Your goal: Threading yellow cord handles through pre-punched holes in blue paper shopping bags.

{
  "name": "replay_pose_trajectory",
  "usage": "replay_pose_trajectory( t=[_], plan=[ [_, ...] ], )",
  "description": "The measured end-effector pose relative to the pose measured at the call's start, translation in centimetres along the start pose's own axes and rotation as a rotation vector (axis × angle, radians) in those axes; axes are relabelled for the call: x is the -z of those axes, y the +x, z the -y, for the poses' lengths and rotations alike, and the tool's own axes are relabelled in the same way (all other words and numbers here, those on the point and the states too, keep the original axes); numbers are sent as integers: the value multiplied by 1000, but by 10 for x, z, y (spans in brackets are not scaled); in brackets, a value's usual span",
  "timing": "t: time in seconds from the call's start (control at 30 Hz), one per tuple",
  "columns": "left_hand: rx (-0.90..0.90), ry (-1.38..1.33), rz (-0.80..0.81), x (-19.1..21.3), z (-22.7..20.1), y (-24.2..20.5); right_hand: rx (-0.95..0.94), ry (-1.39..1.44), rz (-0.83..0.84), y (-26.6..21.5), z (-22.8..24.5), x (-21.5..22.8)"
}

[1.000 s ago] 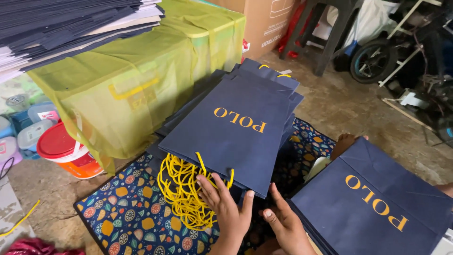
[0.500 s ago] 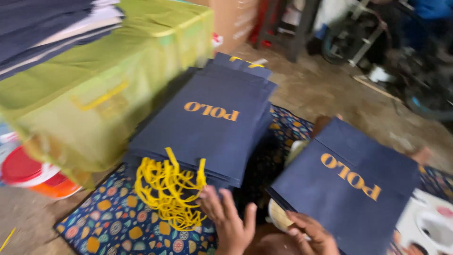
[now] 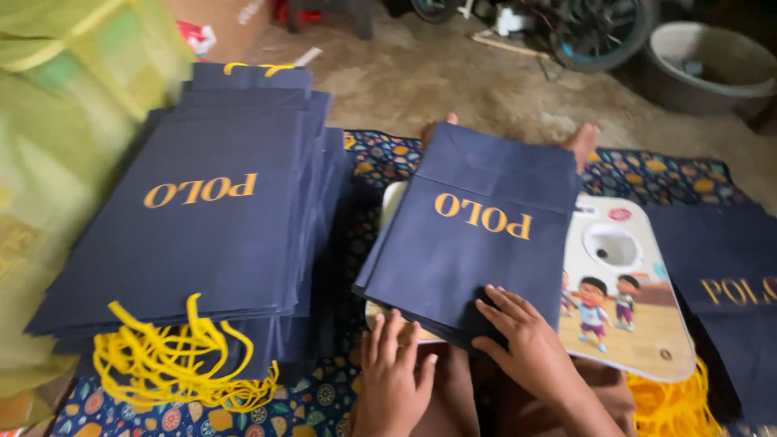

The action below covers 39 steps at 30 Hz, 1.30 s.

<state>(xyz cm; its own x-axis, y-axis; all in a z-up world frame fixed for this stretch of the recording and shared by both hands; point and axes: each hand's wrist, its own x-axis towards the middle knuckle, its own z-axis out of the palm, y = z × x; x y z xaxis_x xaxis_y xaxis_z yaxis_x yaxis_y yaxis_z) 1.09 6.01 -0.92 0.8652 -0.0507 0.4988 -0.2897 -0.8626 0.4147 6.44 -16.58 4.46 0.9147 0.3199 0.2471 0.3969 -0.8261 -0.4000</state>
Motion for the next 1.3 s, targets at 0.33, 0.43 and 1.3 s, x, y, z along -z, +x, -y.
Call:
replay_pose_trajectory(
  t=[0.33, 0.43, 1.3],
  plan=[
    [35, -87, -95, 4, -27, 15, -50, 282, -184, -4, 6, 23],
    [316, -395, 27, 13, -45, 32, -90, 367, -294, -7, 7, 23],
    [355, -815, -70, -65, -24, 82, -413, 23, -379, -36, -106, 52]
  ],
)
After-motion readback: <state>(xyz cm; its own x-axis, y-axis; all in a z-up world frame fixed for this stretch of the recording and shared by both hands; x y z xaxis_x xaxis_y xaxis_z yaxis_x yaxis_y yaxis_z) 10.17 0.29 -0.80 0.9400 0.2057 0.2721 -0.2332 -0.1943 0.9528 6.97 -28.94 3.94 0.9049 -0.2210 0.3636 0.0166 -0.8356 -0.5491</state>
